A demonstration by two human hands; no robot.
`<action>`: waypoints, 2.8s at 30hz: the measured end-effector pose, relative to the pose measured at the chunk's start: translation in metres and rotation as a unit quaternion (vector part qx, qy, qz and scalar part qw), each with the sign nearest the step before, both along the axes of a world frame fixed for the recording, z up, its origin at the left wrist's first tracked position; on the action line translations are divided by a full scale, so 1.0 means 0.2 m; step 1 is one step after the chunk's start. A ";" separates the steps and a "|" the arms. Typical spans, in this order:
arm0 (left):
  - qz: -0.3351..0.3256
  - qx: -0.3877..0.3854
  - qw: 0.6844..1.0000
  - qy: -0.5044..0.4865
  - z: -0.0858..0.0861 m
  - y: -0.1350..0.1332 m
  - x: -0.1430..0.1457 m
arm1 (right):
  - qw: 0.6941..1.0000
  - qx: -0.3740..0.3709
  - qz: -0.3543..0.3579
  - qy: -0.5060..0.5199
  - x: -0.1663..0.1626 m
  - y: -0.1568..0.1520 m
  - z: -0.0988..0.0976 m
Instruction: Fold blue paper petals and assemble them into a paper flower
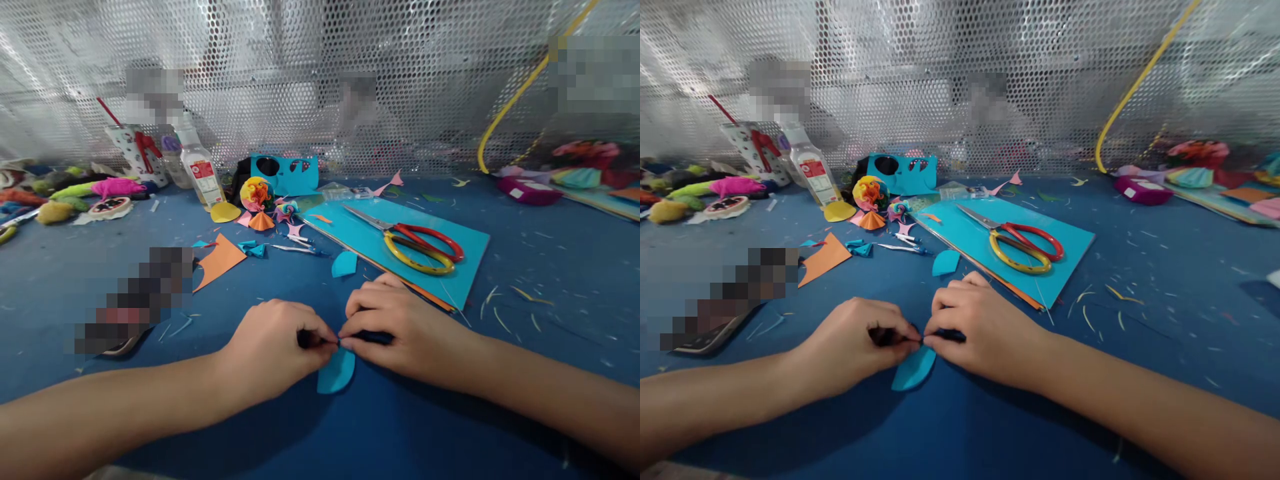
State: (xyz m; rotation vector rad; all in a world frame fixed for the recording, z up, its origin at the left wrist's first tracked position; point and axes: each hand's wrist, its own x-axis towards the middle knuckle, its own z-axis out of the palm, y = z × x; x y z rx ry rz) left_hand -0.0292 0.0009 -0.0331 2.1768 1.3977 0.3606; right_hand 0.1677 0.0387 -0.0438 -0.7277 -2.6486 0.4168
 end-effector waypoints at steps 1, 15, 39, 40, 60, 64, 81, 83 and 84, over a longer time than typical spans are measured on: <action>0.000 0.000 1.000 0.000 0.00 0.00 0.00 | 1.000 -0.005 -0.001 0.000 0.00 0.00 0.00; -0.005 0.035 0.999 0.008 -0.02 -0.01 0.00 | 0.996 -0.028 0.077 -0.021 0.02 0.04 0.00; -0.030 0.061 0.996 0.058 0.00 -0.03 0.00 | 0.991 0.067 0.110 0.027 0.04 0.06 -0.04; -0.026 0.059 0.996 0.065 0.01 -0.02 0.00 | 0.992 0.066 0.106 0.025 0.04 0.06 -0.04; -0.053 0.068 0.995 0.049 0.01 -0.02 0.00 | 0.994 0.041 0.086 0.049 0.03 0.04 -0.04; -0.077 0.101 0.990 0.064 0.00 -0.02 0.00 | 0.993 0.041 0.103 0.043 0.02 0.05 -0.04; -0.181 0.133 0.962 0.156 0.04 -0.02 -0.02 | 0.987 0.082 0.140 0.006 0.04 0.05 -0.03; -0.174 0.130 0.964 0.155 0.05 -0.02 -0.02 | 0.987 0.086 0.134 0.006 0.04 0.05 -0.02; -0.172 0.129 0.964 0.154 0.05 -0.02 -0.02 | 0.988 0.087 0.131 0.008 0.04 0.04 -0.02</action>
